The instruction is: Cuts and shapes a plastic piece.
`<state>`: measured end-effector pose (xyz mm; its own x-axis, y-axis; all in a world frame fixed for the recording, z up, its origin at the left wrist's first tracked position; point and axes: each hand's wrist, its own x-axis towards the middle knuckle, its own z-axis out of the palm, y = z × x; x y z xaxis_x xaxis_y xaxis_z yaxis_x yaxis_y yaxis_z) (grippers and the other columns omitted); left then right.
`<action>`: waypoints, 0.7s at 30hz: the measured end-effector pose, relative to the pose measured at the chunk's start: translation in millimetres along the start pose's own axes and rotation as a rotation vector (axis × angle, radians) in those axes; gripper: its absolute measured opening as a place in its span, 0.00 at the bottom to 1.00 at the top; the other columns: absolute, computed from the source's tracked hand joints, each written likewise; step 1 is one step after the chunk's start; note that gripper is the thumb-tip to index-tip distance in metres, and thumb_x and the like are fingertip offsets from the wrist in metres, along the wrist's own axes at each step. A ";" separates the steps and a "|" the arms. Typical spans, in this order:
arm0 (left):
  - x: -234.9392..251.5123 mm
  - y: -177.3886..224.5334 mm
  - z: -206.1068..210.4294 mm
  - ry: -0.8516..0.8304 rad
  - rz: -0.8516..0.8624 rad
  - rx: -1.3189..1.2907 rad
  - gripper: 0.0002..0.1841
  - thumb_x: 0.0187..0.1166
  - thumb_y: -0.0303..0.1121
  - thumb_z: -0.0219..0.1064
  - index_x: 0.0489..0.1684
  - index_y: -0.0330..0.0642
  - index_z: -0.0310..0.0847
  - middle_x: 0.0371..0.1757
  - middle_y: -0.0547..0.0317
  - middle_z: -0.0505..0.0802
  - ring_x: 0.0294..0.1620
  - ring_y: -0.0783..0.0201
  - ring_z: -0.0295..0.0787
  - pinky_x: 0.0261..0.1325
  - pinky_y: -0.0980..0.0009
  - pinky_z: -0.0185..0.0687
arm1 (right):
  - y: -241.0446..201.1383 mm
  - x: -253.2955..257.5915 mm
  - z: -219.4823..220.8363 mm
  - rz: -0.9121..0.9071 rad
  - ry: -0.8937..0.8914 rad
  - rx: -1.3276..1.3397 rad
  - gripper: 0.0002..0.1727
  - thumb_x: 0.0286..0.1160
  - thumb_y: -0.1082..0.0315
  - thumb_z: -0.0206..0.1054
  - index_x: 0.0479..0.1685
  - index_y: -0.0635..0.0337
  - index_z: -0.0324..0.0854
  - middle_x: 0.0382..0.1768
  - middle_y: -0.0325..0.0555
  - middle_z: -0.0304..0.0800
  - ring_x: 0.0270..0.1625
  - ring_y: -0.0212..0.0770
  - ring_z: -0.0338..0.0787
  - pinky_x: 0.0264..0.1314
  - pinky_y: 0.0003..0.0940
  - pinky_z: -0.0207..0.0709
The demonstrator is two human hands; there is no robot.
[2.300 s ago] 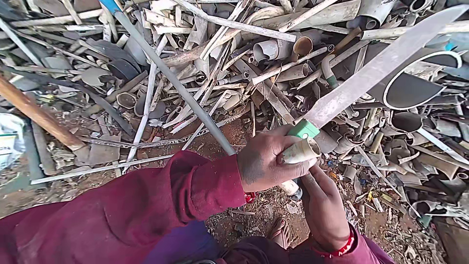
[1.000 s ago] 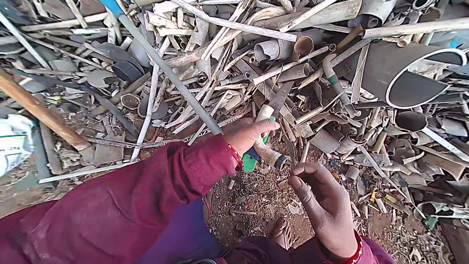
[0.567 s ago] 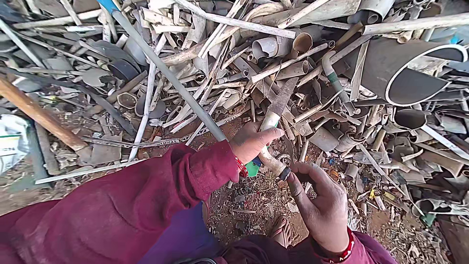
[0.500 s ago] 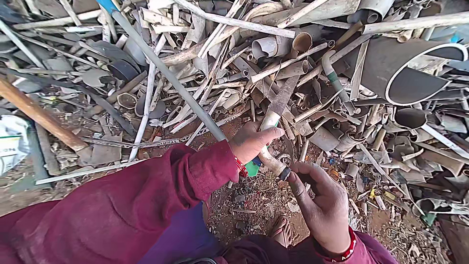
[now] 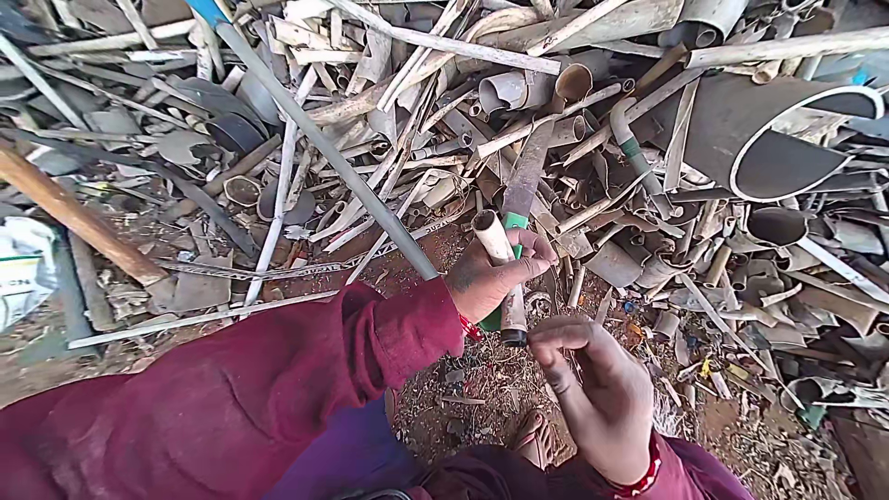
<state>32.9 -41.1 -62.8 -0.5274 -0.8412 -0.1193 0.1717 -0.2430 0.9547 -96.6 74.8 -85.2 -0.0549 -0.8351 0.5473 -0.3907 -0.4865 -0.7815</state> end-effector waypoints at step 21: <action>-1.8 11.4 7.8 -0.094 -0.018 -0.400 0.18 0.91 0.26 0.42 0.68 0.42 0.77 0.52 0.51 0.97 0.44 0.61 0.98 0.53 0.68 0.93 | 1.6 7.3 0.6 0.412 0.078 0.610 0.15 0.92 0.51 0.54 0.57 0.52 0.66 0.25 0.28 0.78 0.23 0.26 0.82 0.27 0.22 0.82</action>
<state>29.4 -38.5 -49.6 -0.6042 -0.7915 -0.0918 0.4620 -0.4419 0.7690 -97.1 67.8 -82.7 -0.1607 -0.9712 0.1760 0.2547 -0.2130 -0.9433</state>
